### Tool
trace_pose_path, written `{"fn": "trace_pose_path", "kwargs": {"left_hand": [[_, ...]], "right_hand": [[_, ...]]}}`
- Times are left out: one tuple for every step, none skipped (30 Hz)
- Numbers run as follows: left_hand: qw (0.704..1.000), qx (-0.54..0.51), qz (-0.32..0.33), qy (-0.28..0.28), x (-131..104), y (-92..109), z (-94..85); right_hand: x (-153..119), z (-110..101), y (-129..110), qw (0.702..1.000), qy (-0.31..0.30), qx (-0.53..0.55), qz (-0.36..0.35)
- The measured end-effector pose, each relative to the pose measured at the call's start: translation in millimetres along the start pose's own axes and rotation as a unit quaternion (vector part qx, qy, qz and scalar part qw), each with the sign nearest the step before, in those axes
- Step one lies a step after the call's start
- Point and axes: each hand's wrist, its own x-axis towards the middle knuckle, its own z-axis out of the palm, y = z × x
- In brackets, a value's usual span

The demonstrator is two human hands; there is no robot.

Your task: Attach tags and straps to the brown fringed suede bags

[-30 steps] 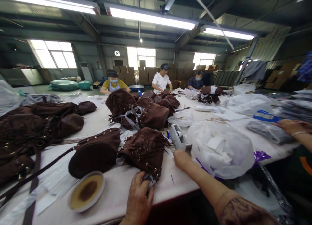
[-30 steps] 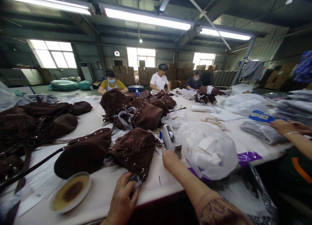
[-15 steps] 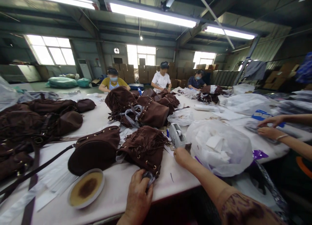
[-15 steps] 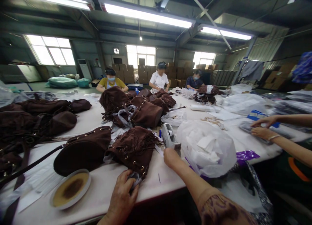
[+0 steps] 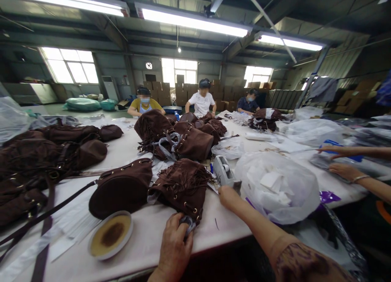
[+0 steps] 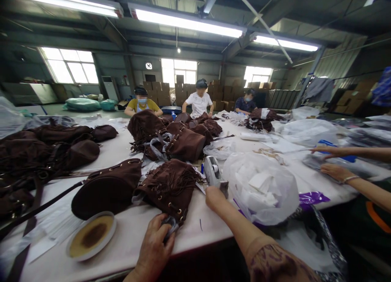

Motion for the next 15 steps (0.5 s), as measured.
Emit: {"fn": "trace_pose_path", "kwargs": {"left_hand": [[1.0, -0.001, 0.0, 0.0, 0.3, 0.3, -0.1], [1.0, -0.002, 0.0, 0.0, 0.6, 0.5, -0.2], [1.0, -0.003, 0.0, 0.0, 0.9, 0.7, -0.3], [1.0, -0.004, -0.001, 0.001, 1.1, 0.8, -0.3], [1.0, -0.004, -0.002, 0.002, 1.2, 0.8, -0.2], [1.0, -0.004, -0.003, 0.001, 1.2, 0.8, -0.1], [1.0, -0.005, -0.004, -0.001, 1.0, 0.6, 0.0], [1.0, -0.005, -0.004, -0.003, 0.7, 0.4, 0.1], [1.0, -0.006, -0.004, -0.004, 0.3, 0.1, 0.2], [1.0, -0.008, -0.004, -0.006, -0.2, -0.2, 0.3], [1.0, -0.009, -0.003, -0.007, -0.7, -0.5, 0.4], [1.0, -0.009, -0.003, -0.008, -1.1, -0.8, 0.4], [1.0, -0.01, -0.003, -0.009, -1.5, -1.0, 0.5], [1.0, -0.01, -0.004, -0.01, -1.7, -1.1, 0.5], [1.0, -0.01, -0.005, -0.011, -1.7, -1.2, 0.5]], "right_hand": [[0.5, -2.1, 1.3, 1.0, -0.012, 0.001, 0.0], [0.7, -4.3, 2.6, 1.0, -0.02, 0.004, 0.0], [0.7, -6.4, 3.6, 1.0, -0.026, 0.006, 0.0], [0.6, -8.4, 4.4, 1.0, -0.03, 0.009, 0.0], [0.3, -9.9, 4.8, 0.999, -0.033, 0.012, -0.001], [0.0, -11.0, 4.9, 0.999, -0.036, 0.015, -0.001], [-0.3, -11.6, 4.8, 0.999, -0.037, 0.019, -0.001], [-0.5, -11.6, 4.7, 0.999, -0.037, 0.021, 0.0], [-0.6, -11.2, 4.6, 0.999, -0.037, 0.024, 0.001], [-0.4, -10.4, 4.7, 0.999, -0.036, 0.026, 0.002], [-0.1, -9.3, 4.9, 0.999, -0.033, 0.028, 0.002], [0.5, -8.0, 5.2, 0.999, -0.029, 0.029, 0.003], [1.1, -6.6, 5.8, 0.999, -0.023, 0.031, 0.003], [1.8, -5.3, 6.3, 0.999, -0.014, 0.032, 0.003], [2.4, -4.1, 6.8, 0.999, 0.002, 0.036, 0.002]]}}
